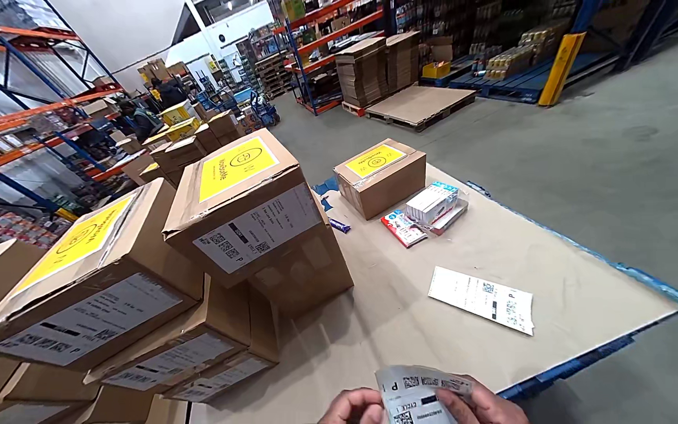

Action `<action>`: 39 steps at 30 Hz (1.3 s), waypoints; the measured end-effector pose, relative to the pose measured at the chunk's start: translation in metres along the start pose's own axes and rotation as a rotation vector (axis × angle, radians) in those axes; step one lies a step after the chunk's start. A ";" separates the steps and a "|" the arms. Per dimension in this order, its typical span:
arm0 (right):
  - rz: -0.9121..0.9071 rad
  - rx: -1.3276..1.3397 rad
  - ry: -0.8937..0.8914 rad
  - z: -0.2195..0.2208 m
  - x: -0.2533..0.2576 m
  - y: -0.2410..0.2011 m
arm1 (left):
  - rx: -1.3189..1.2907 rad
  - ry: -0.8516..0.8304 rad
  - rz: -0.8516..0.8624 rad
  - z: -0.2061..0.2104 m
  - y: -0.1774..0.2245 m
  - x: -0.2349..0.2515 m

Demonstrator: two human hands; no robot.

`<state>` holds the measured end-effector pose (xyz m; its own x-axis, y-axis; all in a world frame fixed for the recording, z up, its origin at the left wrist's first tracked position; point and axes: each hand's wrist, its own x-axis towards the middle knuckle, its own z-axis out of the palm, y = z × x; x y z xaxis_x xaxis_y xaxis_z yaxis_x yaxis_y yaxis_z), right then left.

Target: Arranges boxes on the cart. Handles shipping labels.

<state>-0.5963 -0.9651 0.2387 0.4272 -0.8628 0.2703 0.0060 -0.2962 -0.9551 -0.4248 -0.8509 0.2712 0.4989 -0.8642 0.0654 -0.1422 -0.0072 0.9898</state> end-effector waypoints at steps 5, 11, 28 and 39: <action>-0.155 -0.206 -0.112 0.004 -0.013 -0.017 | 0.065 0.058 0.050 -0.038 0.006 -0.019; -0.143 -0.292 -0.150 0.040 -0.060 -0.038 | 0.090 0.035 0.084 -0.074 -0.006 -0.065; 0.066 -0.307 -0.183 0.130 -0.129 -0.073 | -0.761 0.029 -0.226 -0.171 -0.025 -0.145; -0.238 0.000 -0.402 0.236 -0.132 -0.080 | -0.431 0.271 0.004 -0.192 -0.028 -0.152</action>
<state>-0.4396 -0.7309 0.2512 0.7303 -0.5440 0.4132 0.1460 -0.4666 -0.8724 -0.3326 -0.6224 0.2577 0.7111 -0.7017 0.0427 0.1930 0.2534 0.9479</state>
